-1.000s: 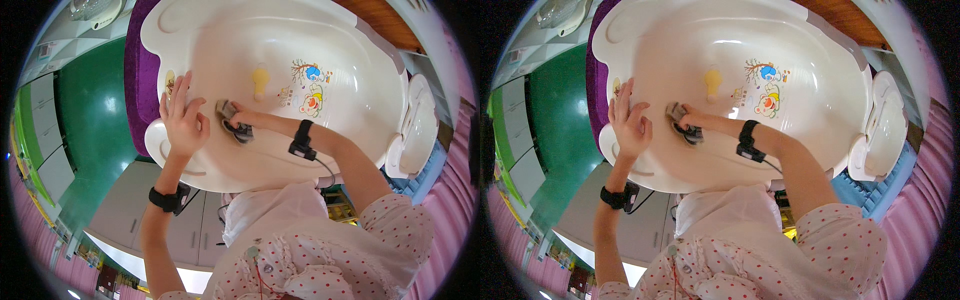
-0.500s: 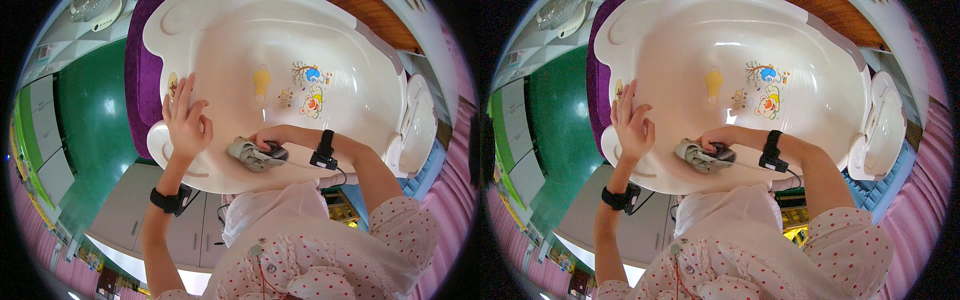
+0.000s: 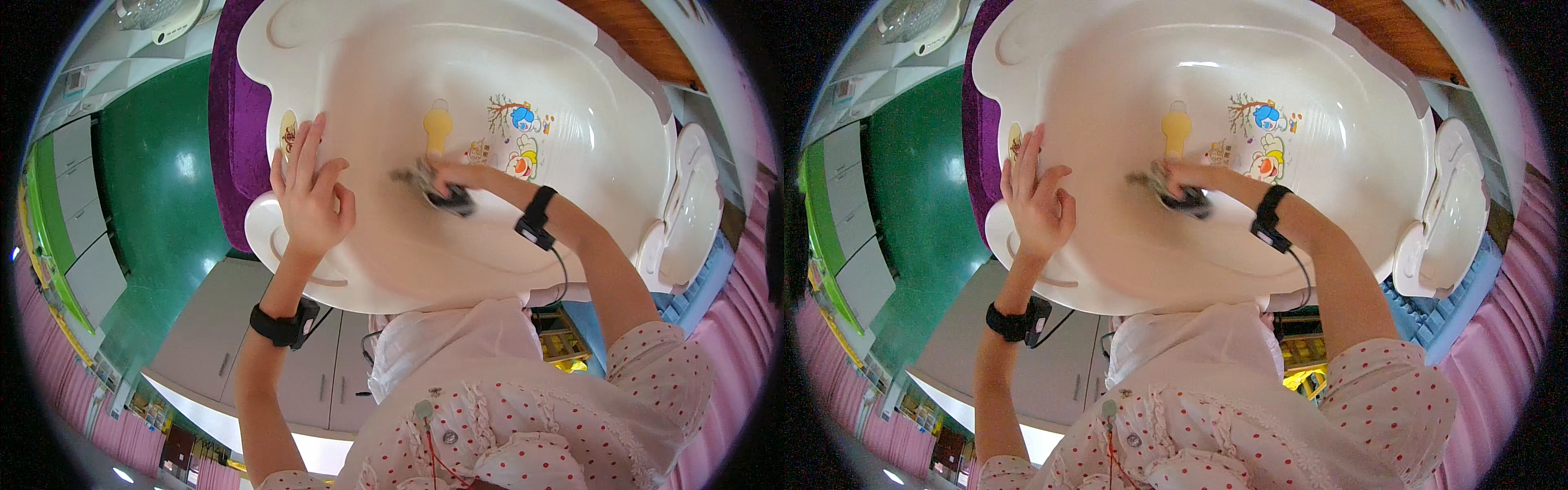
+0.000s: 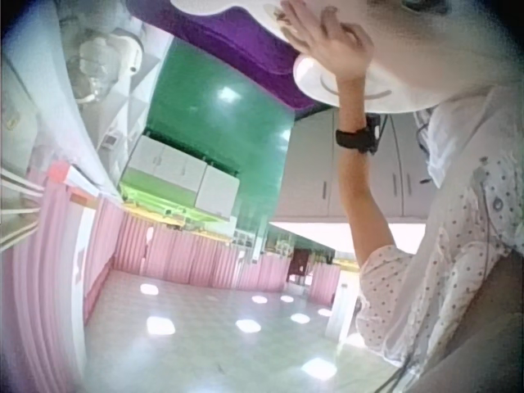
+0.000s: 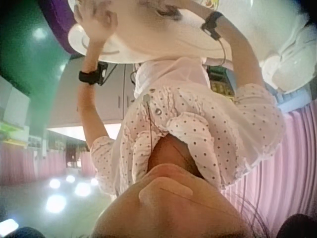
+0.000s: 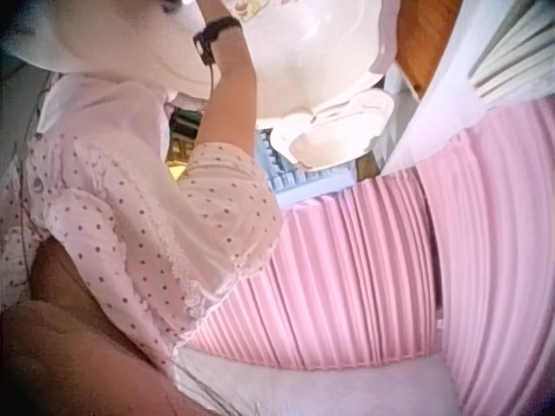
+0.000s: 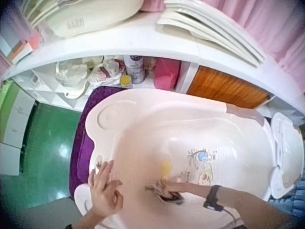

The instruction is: The person picks up a cloth from a table, places it into a baby bathtub, and wipes the interior and exterior of the tub before moving to a second tub to repeat the wiping process.

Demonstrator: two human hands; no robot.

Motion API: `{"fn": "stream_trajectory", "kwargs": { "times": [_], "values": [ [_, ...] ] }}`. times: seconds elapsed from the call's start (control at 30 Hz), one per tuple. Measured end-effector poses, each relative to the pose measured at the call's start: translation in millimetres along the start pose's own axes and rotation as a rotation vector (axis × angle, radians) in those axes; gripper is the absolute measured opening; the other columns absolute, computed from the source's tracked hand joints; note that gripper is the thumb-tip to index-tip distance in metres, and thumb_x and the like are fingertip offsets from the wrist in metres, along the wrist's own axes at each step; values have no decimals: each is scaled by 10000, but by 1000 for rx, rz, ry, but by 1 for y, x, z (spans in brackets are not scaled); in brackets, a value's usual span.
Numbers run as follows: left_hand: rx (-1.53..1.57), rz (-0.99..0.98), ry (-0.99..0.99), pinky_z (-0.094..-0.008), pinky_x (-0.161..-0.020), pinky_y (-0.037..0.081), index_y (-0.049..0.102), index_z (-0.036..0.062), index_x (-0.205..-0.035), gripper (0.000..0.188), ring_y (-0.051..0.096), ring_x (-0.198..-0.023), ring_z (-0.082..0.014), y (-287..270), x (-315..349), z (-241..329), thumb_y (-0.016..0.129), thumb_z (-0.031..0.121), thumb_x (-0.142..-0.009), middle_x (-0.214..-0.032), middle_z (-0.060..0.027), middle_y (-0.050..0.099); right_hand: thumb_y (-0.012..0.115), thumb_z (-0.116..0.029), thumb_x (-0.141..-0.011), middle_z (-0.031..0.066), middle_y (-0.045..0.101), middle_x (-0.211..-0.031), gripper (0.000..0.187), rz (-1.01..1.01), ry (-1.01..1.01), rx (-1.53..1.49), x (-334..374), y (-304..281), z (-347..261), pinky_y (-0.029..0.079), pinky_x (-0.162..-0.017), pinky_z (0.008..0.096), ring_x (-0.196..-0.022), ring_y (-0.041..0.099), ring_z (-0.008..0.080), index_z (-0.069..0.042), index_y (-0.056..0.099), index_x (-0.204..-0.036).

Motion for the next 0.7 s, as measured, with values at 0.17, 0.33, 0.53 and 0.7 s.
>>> {"fn": "stream_trajectory", "kwargs": {
  "times": [0.17, 0.33, 0.53, 0.7],
  "values": [
    [29, -8, 47, -442, -1007, 132, 584, 84, -782, 235, 330, -1236, -287, 7, -20, 16, 484, 37, -574, -1314, -141, 380, 531, 5, -554, 26, 466, -678, 321, 265, -128, -536, -47, -44, -29, 382, -505, 244, -596, 455, 104, -45, 470, -866],
    [34, 32, 24, -452, -994, 181, 559, 78, -721, 186, 377, -1205, -267, 5, -17, 13, 490, 14, -561, -1288, -115, 417, 589, -29, -500, 17, 491, -584, 410, -83, 87, 272, -39, -3, 2, 372, -486, 241, -562, 481, 96, -52, 502, -900],
    [53, 40, 31, -450, -996, 178, 566, 77, -724, 181, 378, -1203, -269, 2, -19, 16, 495, 17, -569, -1285, -110, 420, 517, 3, -428, 36, 481, -703, 609, -324, 255, 238, 14, 43, 28, 344, -486, 254, -618, 434, 138, -21, 502, -1037],
    [16, 5, 22, -445, -1000, 167, 587, 84, -771, 215, 356, -1217, -288, 7, -17, 11, 496, 40, -581, -1298, -127, 401, 514, 22, -427, 21, 445, -616, 457, -533, 239, 75, 28, 58, -1, 325, -448, 235, -534, 420, 113, -1, 517, -883]
  ]
}}
Point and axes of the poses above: each hand's wrist, its own x-axis away from the middle knuckle, its own y-axis out of the palm, z = x × y, the point moved 5 cm from there along -x, towards the middle knuckle
